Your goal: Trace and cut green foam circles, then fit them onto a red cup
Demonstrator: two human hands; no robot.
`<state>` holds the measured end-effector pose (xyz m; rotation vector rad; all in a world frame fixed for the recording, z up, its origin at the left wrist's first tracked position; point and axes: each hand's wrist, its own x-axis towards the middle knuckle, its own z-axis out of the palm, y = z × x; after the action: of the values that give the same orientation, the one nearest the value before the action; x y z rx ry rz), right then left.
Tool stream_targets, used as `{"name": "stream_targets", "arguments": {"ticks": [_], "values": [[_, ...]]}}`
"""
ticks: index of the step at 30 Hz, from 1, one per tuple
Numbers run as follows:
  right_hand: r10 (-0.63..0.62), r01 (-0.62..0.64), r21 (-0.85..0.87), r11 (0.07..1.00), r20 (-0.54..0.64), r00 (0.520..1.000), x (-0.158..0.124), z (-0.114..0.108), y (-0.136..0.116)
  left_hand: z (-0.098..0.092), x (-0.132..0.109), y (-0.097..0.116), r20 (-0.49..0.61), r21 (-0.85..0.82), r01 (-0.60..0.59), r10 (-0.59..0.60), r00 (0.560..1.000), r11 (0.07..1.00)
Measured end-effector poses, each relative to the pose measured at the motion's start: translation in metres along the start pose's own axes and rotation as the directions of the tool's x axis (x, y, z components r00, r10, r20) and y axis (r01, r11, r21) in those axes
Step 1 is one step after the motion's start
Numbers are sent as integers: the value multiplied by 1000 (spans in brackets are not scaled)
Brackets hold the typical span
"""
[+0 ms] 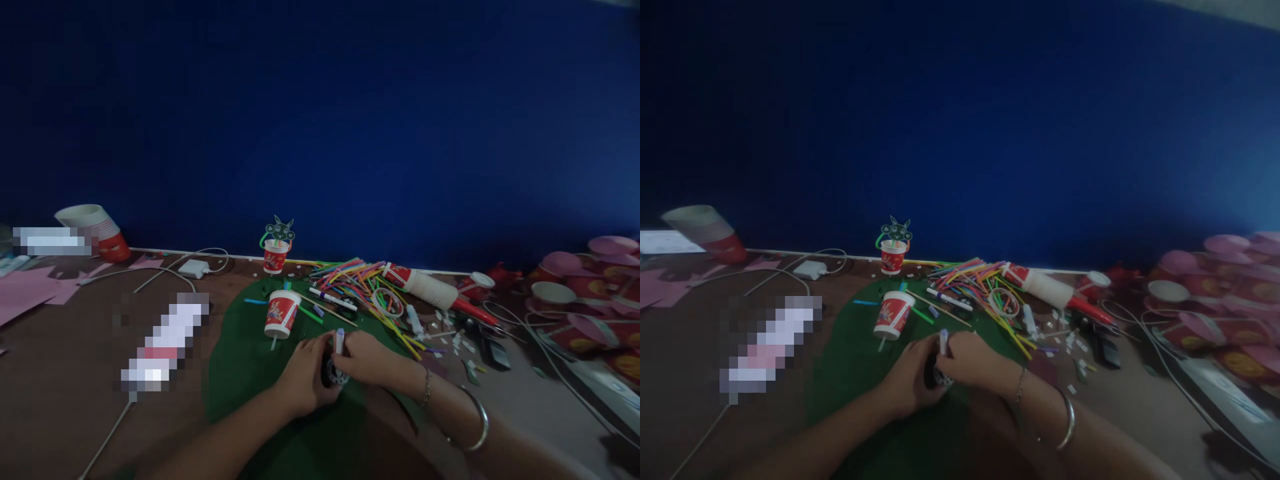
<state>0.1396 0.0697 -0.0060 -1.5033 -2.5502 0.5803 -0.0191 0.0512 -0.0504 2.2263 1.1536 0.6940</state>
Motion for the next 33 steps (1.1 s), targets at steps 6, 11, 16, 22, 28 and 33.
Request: {"name": "stream_targets", "arguments": {"ticks": [6, 11, 16, 22, 28, 33], "values": [[-65, 76, -228, 971, 55, 996, 1, -10, -16, 4, -1, -2, -44, 19, -19, 19, 999, 1000], [-169, 182, -320, 930, 66, 983, -1, -8, -22, 9, -1, -9, -45, 42, -36, 38, 998, 998], [-196, 194, -309, 931, 26, 980, -13, -1, -20, 10, 0, -11, -27, 12, -15, 15, 1000, 1000], [-338, 313, -232, 921, -72, 939, -33, 19, -4, 8, 0, -7, 2, -37, 10, -10, 1000, 999], [-247, 295, 140, 945, -284, 926, -41, 29, 8, 5, 0, -8, -4, -26, -49, 49, 999, 998], [-65, 178, 421, 889, -269, 961, -38, 30, 16, 5, -2, -9, -13, 0, -42, 42, 999, 999]]}}
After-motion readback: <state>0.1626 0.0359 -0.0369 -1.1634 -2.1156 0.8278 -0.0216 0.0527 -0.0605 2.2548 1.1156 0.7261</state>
